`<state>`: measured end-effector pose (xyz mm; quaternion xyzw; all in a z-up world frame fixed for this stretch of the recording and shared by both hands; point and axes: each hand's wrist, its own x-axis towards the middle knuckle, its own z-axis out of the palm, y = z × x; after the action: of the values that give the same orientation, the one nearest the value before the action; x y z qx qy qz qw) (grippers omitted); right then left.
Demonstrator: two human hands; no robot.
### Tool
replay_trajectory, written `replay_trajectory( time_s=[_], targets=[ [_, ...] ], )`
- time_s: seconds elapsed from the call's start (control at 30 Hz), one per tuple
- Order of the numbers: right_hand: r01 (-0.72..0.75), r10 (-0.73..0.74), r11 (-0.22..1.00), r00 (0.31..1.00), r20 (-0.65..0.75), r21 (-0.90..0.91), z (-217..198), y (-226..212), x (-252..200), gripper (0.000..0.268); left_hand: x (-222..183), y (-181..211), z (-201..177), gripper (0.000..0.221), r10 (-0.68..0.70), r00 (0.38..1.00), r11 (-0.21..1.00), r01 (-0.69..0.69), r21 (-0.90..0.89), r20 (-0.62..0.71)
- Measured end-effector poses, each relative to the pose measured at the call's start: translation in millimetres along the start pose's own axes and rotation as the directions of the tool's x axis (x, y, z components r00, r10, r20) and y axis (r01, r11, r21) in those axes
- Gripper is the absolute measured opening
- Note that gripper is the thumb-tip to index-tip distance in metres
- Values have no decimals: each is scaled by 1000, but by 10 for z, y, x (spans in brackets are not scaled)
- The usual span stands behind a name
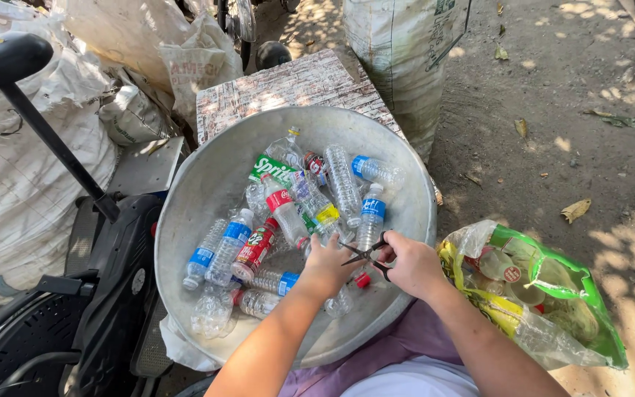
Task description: Removing plastic labels from bottles using scissors and sorting them into a bin
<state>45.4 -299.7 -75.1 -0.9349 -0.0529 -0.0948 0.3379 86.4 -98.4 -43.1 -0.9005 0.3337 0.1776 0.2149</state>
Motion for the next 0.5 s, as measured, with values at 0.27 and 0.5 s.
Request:
replay_trajectory(
  time_s=[0.27,0.5],
  targets=[
    [-280,222,946,926,304,162,112,77,324,44,945,205,518,56,-110,967,993,119,-26,228],
    [-388,87,710,877,473,588,773,433,639,60,898,108,627,40,-274,958,958,265,106,80]
  ],
)
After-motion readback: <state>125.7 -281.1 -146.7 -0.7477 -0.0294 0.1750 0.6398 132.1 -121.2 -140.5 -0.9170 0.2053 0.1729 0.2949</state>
